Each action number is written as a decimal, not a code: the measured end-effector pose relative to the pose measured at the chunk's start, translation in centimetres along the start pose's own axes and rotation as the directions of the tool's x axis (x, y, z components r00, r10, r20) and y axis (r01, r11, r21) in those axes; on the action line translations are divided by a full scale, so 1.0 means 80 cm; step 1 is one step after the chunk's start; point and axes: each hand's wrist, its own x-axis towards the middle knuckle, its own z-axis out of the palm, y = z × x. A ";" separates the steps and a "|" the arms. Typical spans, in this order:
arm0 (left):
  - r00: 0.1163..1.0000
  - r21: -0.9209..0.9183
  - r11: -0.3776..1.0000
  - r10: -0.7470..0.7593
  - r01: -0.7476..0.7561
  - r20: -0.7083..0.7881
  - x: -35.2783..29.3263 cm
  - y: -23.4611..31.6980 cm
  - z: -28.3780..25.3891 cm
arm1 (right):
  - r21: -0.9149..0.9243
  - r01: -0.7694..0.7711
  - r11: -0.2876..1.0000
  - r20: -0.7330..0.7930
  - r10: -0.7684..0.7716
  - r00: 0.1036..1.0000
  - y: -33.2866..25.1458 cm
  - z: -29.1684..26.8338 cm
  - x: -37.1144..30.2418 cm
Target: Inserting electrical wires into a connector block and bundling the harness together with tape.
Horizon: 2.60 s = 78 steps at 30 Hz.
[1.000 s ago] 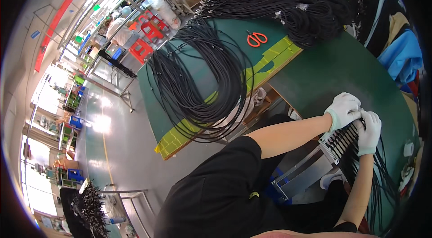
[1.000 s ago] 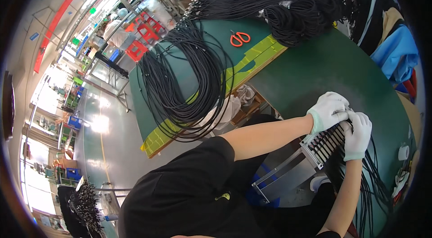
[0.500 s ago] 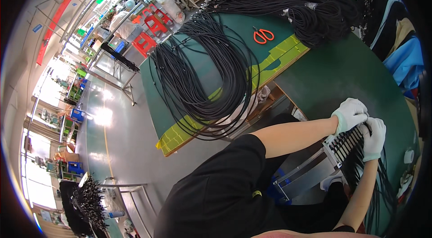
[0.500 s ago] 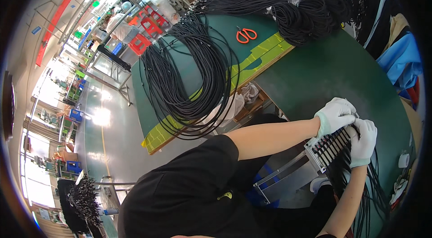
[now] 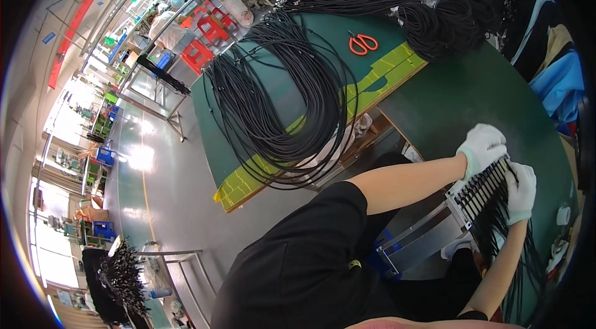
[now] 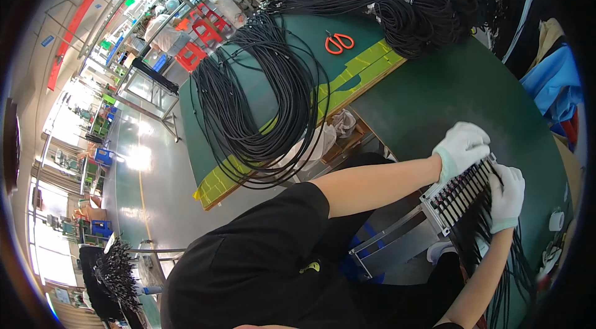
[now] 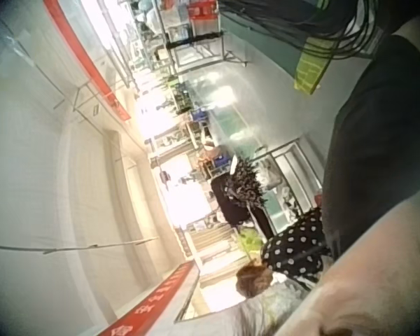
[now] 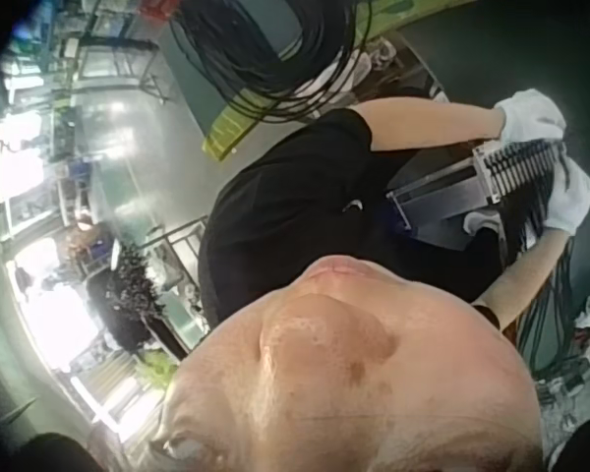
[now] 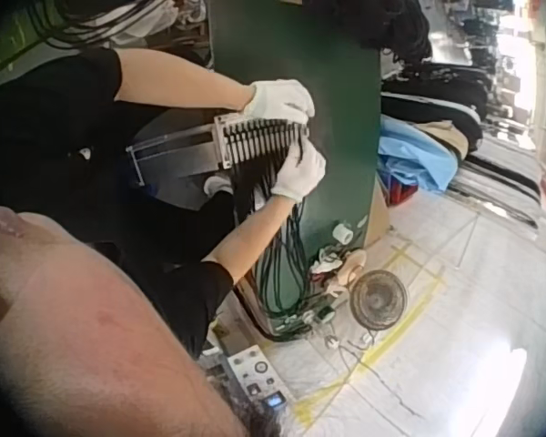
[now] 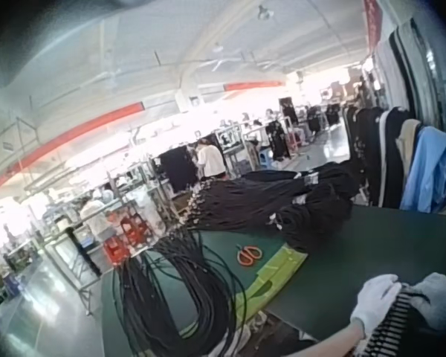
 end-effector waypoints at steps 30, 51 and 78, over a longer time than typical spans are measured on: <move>0.957 0.455 0.890 -0.148 0.018 0.251 0.011 -0.022 -0.028 | -0.178 -0.171 0.969 -0.066 0.162 0.985 0.053 -0.012 -0.018; 0.950 0.465 0.885 -0.124 -0.024 0.286 0.011 -0.033 -0.025 | -0.536 -0.080 0.840 0.118 0.169 0.978 0.001 0.002 -0.013; 0.953 0.275 0.961 -0.116 0.036 0.279 0.012 -0.039 -0.030 | 0.085 0.286 0.954 -0.046 -0.283 0.958 -0.199 -0.044 -0.110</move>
